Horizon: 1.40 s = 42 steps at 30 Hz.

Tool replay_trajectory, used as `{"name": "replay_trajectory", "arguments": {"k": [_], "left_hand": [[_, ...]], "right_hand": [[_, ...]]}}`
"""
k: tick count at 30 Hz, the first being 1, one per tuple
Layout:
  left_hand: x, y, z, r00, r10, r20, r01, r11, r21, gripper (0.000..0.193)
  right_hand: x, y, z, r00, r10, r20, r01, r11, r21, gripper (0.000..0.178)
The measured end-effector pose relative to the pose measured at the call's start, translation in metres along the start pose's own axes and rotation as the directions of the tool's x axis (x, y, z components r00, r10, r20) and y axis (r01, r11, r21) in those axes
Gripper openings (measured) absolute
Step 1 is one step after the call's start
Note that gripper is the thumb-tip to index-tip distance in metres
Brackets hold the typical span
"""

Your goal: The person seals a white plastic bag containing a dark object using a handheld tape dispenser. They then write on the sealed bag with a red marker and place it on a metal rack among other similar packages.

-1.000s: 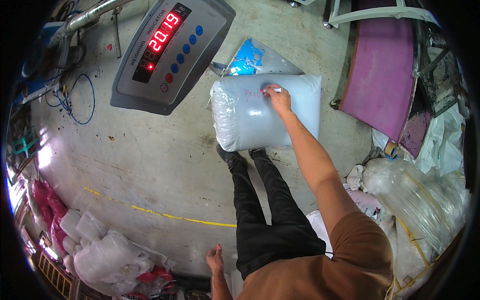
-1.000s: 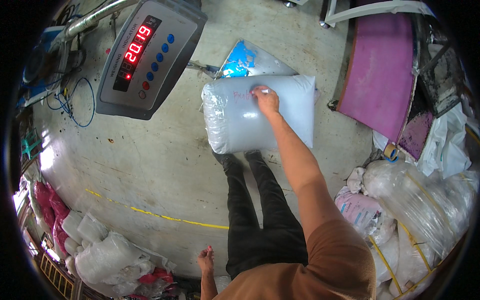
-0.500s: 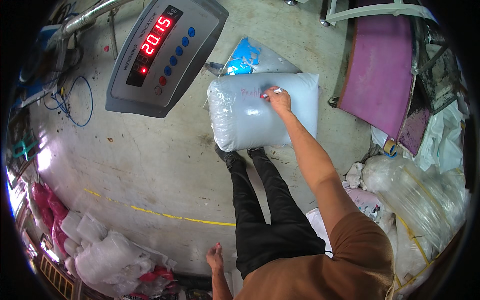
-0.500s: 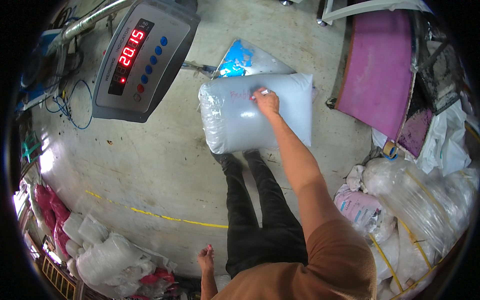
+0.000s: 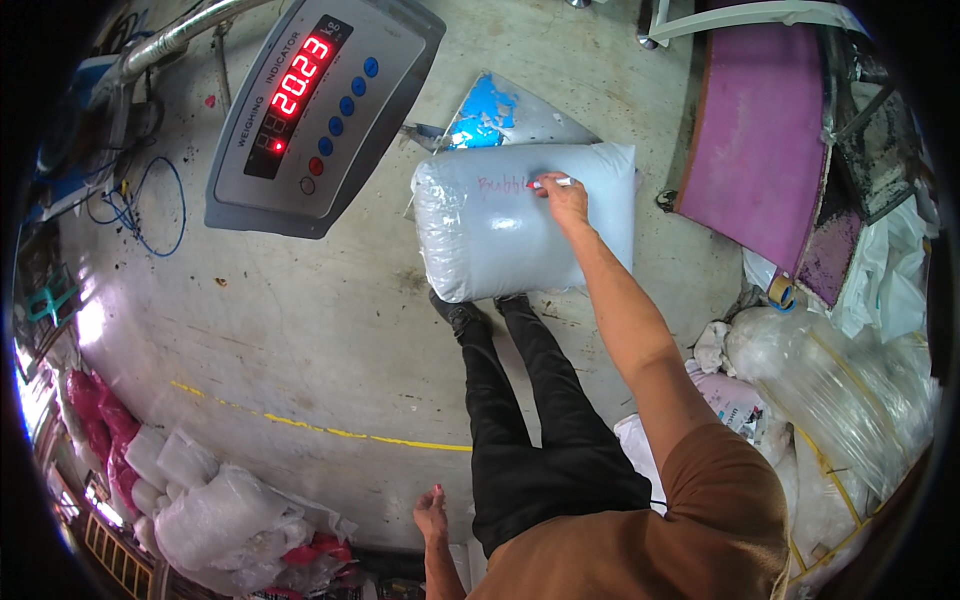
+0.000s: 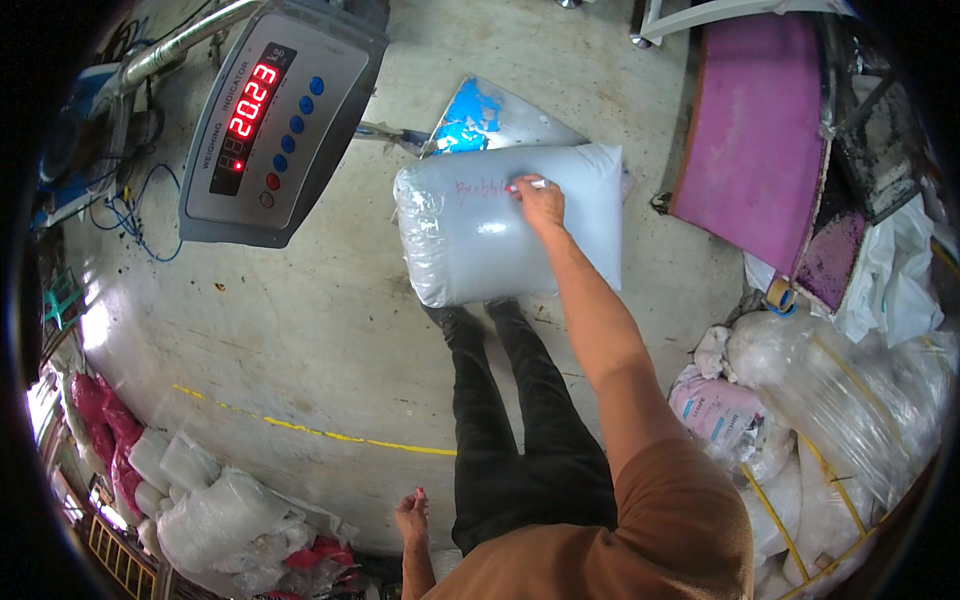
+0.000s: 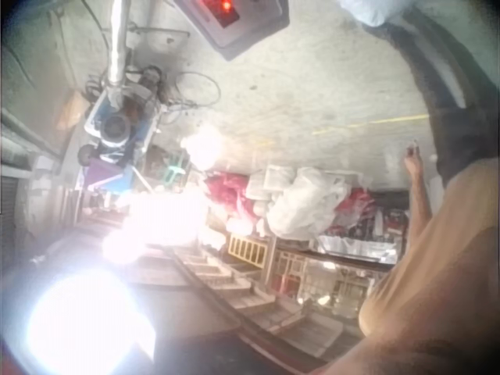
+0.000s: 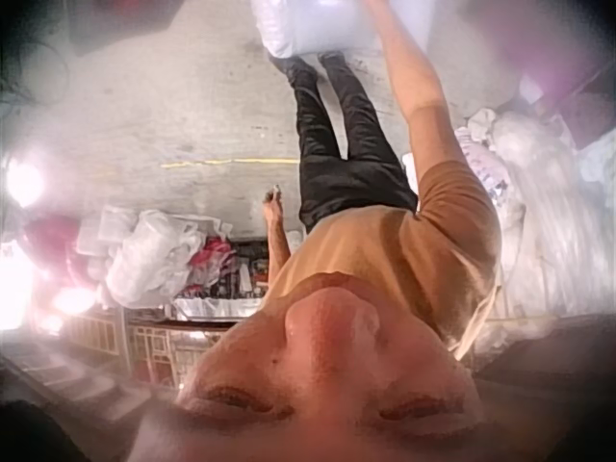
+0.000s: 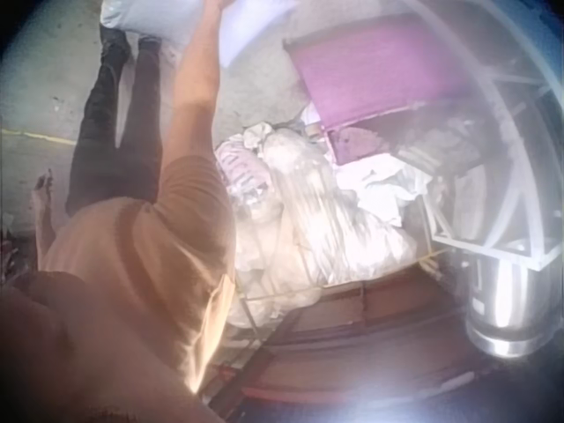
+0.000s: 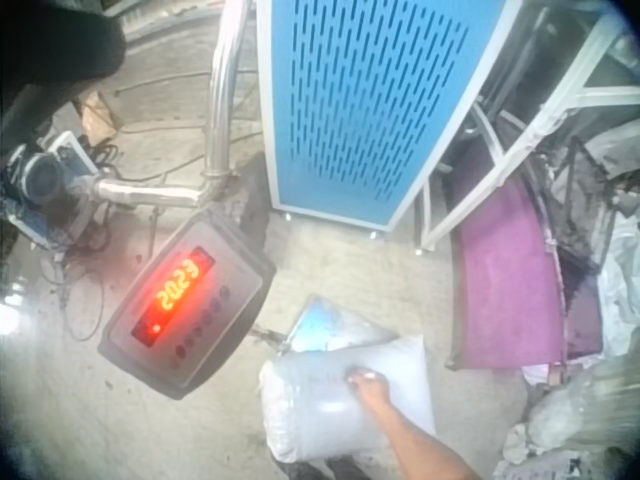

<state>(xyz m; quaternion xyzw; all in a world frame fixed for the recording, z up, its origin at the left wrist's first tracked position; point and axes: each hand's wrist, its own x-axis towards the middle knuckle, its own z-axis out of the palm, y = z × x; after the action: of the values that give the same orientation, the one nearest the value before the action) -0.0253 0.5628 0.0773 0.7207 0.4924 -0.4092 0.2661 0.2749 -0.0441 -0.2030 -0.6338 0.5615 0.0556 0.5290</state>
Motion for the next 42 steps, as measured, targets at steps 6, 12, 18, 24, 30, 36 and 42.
{"name": "replay_trajectory", "arguments": {"k": [6,12,18,24,30,36,42], "left_hand": [[-0.001,-0.001,-0.003,1.000,0.010,0.006,-0.010,1.000,0.003,0.019],[-0.003,0.001,-0.001,1.000,-0.010,0.007,0.010,1.000,0.007,0.018],[-0.001,0.004,0.001,0.999,0.024,0.034,-0.023,1.000,-0.019,0.018],[-0.005,0.014,0.001,0.999,0.045,0.018,-0.045,0.999,0.015,0.019],[-0.004,0.016,-0.001,0.999,0.039,0.010,-0.040,0.997,0.062,0.020],[-0.008,0.026,0.001,0.999,0.031,0.023,-0.032,0.999,0.036,0.020],[-0.010,0.027,0.001,0.999,0.037,0.018,-0.037,0.999,0.034,0.022]], "right_hand": [[0.000,0.000,-0.004,0.999,-0.049,-0.006,0.049,0.998,-0.026,0.024],[-0.001,-0.003,-0.012,0.992,-0.123,0.035,0.127,0.979,-0.162,0.025],[0.002,0.005,-0.020,0.996,-0.077,0.047,0.081,0.993,-0.090,0.027],[0.012,-0.003,-0.045,0.998,0.037,-0.042,-0.034,0.996,0.086,0.027],[0.022,0.013,-0.059,0.998,0.036,-0.061,-0.029,0.994,0.104,0.028],[0.023,0.016,-0.058,0.998,0.035,-0.060,-0.029,0.994,0.105,0.026],[0.027,0.018,-0.055,0.998,0.051,0.037,-0.051,0.999,-0.016,0.025]]}}
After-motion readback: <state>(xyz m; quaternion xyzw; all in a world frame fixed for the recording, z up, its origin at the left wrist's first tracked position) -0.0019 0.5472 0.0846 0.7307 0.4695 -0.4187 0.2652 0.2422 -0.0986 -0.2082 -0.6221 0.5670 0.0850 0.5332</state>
